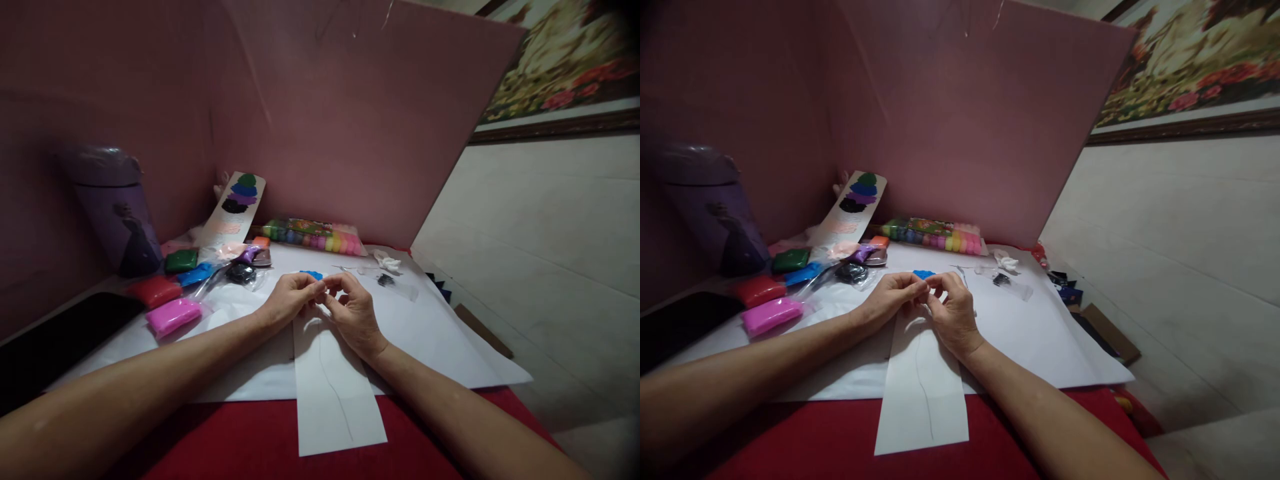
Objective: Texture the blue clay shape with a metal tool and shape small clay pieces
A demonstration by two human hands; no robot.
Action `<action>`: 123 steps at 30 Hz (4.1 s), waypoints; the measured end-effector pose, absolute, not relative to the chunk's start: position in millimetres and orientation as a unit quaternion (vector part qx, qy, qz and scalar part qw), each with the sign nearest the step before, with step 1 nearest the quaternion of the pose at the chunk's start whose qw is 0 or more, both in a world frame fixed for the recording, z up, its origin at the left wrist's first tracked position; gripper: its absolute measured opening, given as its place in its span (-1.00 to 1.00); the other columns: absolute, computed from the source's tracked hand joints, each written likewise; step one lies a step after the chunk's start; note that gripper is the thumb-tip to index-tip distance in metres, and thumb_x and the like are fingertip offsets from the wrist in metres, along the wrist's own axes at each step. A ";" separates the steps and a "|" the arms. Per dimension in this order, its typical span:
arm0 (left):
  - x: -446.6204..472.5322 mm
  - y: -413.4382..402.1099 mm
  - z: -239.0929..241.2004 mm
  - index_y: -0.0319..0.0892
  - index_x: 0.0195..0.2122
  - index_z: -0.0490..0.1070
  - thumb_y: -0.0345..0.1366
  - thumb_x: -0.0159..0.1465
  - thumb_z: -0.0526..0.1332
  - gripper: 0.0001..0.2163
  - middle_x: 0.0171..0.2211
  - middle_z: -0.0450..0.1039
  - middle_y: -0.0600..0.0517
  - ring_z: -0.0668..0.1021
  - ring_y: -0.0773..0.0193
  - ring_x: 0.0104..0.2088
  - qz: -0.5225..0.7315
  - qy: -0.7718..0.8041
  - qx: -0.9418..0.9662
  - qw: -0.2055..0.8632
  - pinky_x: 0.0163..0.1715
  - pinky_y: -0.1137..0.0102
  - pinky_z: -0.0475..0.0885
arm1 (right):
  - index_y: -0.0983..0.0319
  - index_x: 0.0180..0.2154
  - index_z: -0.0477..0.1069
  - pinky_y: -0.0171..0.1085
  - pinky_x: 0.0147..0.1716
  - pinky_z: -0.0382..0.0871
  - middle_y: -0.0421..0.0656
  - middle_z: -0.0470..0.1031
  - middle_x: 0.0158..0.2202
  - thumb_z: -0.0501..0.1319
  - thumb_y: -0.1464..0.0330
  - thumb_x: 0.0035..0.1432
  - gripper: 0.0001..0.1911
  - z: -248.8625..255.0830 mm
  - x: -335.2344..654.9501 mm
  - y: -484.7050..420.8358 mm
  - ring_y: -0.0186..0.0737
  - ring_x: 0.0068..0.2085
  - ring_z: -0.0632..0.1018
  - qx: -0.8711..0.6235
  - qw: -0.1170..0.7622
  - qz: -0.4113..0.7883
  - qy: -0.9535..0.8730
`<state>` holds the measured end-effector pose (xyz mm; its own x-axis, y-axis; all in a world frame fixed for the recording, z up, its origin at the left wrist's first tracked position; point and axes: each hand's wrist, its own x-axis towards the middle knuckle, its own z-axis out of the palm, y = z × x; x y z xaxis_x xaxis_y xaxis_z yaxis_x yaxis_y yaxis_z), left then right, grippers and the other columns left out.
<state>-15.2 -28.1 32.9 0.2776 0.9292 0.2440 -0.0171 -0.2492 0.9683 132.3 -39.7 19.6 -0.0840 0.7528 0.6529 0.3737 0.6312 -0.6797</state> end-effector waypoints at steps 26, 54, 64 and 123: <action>-13.1 -26.8 32.4 -0.28 -0.47 0.42 -0.05 0.03 0.34 -0.66 -0.56 0.43 0.03 0.44 0.38 -0.63 0.551 0.365 0.556 0.503 -0.68 0.50 0.30 | 0.19 -0.33 0.35 -0.38 -0.58 0.30 -0.24 0.42 -0.45 0.22 0.25 0.12 -0.85 16.3 131.3 -35.7 -0.34 -0.49 0.42 -0.385 0.581 0.343 -0.630; -11.6 -23.3 29.0 -0.26 -0.42 0.42 -0.22 -0.09 0.42 -0.71 -0.56 0.40 0.12 0.38 0.44 -0.62 0.560 0.338 0.573 0.494 -0.67 0.54 0.28 | 0.21 -0.34 0.32 -0.41 -0.72 0.23 -0.29 0.36 -0.56 0.23 0.25 0.10 -0.82 18.6 131.4 -34.5 -0.39 -0.63 0.36 -0.382 0.587 0.382 -0.603; -11.4 -29.1 33.8 -0.29 -0.40 0.51 -0.16 0.08 0.32 -0.75 -0.57 0.41 0.07 0.37 0.44 -0.59 0.502 0.385 0.634 0.443 -0.63 0.54 0.22 | 0.21 -0.26 0.30 -0.37 -0.63 0.36 -0.23 0.44 -0.44 0.17 0.23 0.16 -0.82 17.0 132.2 -34.5 -0.33 -0.53 0.49 -0.348 0.580 0.415 -0.609; -13.6 -26.1 31.0 -0.28 -0.48 0.43 -0.19 0.03 0.33 -0.77 -0.62 0.42 0.06 0.40 0.41 -0.63 0.544 0.345 0.586 0.492 -0.60 0.50 0.29 | 0.21 -0.34 0.39 -0.37 -0.54 0.35 -0.23 0.44 -0.44 0.26 0.26 0.09 -0.84 15.5 131.9 -35.1 -0.34 -0.47 0.46 -0.362 0.575 0.335 -0.653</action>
<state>-13.6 -26.1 31.0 0.1704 0.9393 0.2978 -0.1313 -0.2779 0.9516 131.9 -35.1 15.5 -0.0762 0.8579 0.5081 0.0874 0.5134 -0.8537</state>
